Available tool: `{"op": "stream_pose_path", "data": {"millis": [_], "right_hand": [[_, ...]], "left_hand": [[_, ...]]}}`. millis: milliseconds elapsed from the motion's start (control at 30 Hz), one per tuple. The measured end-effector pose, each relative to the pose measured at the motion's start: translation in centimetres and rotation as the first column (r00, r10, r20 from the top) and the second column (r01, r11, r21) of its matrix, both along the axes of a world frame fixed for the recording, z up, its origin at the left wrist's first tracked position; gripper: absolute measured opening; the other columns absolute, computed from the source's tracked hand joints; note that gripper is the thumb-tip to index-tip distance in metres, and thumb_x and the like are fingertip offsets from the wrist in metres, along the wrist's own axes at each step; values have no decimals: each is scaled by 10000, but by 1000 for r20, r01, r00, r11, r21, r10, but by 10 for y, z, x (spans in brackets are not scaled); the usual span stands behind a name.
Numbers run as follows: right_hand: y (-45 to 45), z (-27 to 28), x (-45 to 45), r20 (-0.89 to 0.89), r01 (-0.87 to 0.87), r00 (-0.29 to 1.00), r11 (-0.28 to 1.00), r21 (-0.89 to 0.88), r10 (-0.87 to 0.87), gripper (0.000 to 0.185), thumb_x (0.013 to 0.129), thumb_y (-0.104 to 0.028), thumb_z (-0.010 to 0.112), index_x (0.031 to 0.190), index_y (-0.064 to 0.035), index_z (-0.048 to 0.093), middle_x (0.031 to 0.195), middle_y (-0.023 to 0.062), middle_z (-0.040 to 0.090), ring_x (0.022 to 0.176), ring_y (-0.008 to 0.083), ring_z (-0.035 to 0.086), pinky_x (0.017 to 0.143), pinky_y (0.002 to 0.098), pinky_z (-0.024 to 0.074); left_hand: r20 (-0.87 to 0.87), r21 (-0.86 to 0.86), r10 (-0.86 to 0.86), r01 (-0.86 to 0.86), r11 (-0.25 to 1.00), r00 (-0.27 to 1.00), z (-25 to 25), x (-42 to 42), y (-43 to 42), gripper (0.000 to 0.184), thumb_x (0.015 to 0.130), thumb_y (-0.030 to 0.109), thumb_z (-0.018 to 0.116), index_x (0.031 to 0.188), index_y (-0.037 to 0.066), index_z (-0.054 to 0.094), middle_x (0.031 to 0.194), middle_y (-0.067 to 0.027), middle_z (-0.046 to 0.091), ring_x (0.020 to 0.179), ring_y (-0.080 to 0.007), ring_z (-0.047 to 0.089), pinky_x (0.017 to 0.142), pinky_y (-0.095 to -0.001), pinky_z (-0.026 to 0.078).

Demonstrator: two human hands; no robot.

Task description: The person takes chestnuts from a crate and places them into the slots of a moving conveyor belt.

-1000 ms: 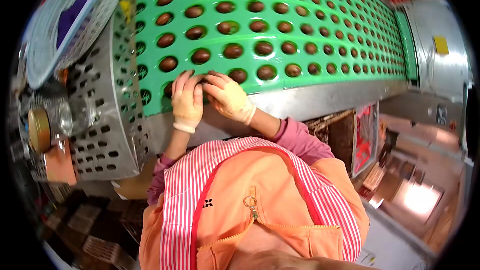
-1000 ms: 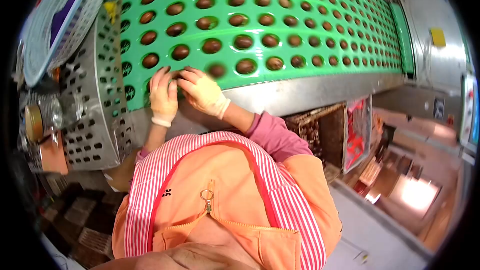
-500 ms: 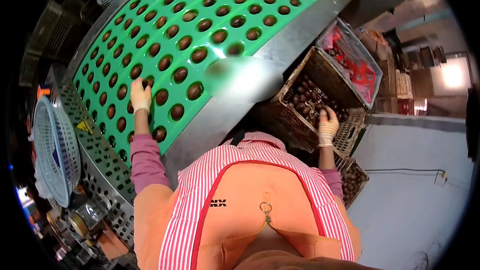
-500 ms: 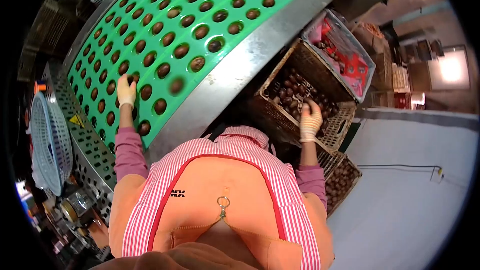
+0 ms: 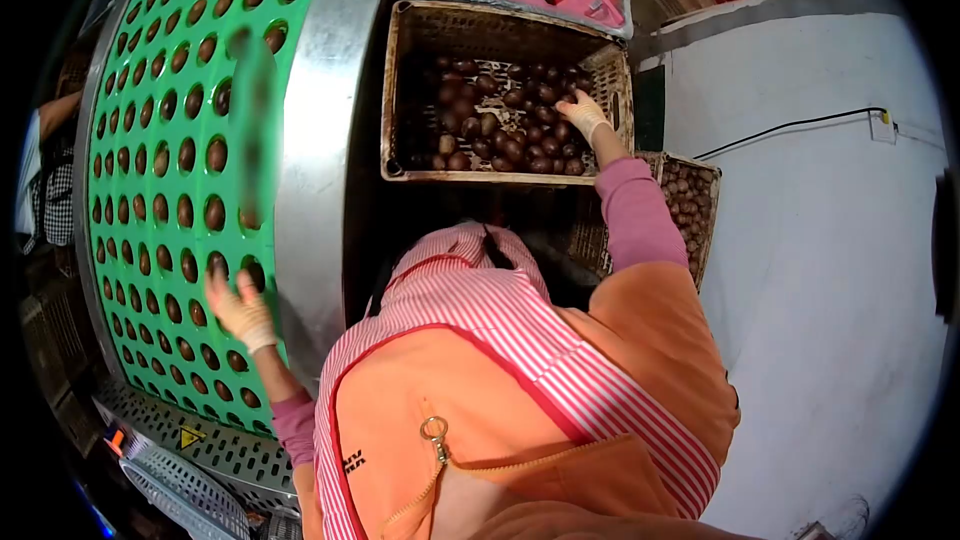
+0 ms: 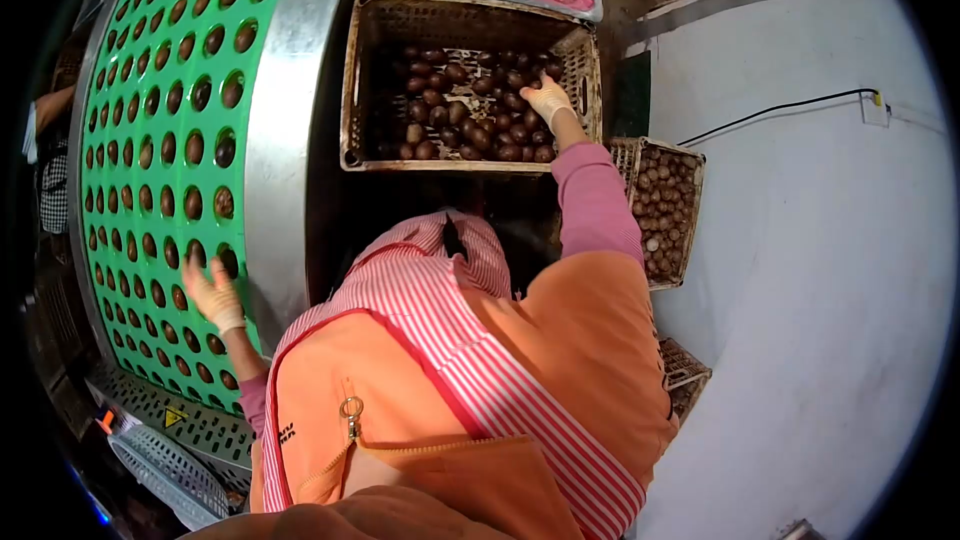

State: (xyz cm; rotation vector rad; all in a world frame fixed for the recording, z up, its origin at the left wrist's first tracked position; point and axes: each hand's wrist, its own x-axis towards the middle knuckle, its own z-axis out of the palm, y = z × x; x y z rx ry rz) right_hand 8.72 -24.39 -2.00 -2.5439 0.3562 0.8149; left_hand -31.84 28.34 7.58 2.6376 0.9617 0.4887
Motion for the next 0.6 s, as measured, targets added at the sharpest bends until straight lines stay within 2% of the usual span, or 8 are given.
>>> {"op": "stream_pose_path", "data": {"millis": [67,167,233,300,367,467,533,600], "right_hand": [[2,-14,7,-155,7,988,997,-72,-18,882,841,-426,665,1540,-128,216,1519,186,358,1367,349,397,1098,444,353],[-3,-33,10,-120,116,986,993,-12,-116,888,837,-428,677,1543,-151,216,1523,188,349,1369,344,396,1101,440,356],[10,-30,12,-205,198,963,974,114,-172,917,829,-402,708,1548,-173,186,1546,179,297,1383,359,361,1090,472,364],[17,-43,14,-286,249,943,934,257,-173,953,820,-353,748,1551,-202,155,1576,161,224,1401,370,313,1048,556,393],[52,-17,6,-324,371,910,855,361,-258,947,793,-281,773,1544,-221,199,1553,167,281,1336,351,412,950,522,498],[93,-39,1,-188,-23,979,967,255,73,854,788,-409,724,1504,-210,304,1370,239,515,1251,377,515,1057,394,406],[128,-61,-3,-140,-59,987,993,105,73,835,820,-356,689,1521,-270,244,1485,229,360,1288,407,461,1044,452,422],[159,-46,-5,-190,-40,980,997,62,52,908,830,-376,686,1542,-227,142,1499,221,304,1299,408,439,1035,469,430]], "left_hand": [[-47,61,-121,124,990,992,4,35,-53,523,941,369,555,1324,14,524,1401,-272,431,1282,-439,411,1085,-521,325],[-32,70,-245,246,967,969,-4,62,-97,523,950,385,521,1343,42,498,1403,-250,427,1273,-439,399,1064,-529,315],[-210,252,-196,247,936,958,-20,65,-113,525,950,393,509,1352,57,486,1395,-213,444,1266,-427,407,1062,-532,305],[-166,220,-206,240,946,964,-20,70,-115,520,945,387,510,1353,65,481,1396,-185,454,1266,-412,411,1058,-538,297],[-144,184,-197,222,958,970,-22,69,-114,513,943,382,513,1345,65,487,1400,-184,452,1266,-413,410,1053,-542,299],[-156,197,-192,221,955,969,-21,70,-116,502,939,355,516,1338,50,489,1395,-185,459,1264,-411,416,1056,-531,303],[-161,188,-189,218,958,969,-20,71,-116,498,937,343,519,1331,38,497,1388,-181,471,1269,-397,422,1061,-519,305],[-165,182,-179,208,961,970,-21,69,-116,496,939,341,517,1327,32,501,1388,-181,472,1272,-390,423,1064,-516,305]]}}
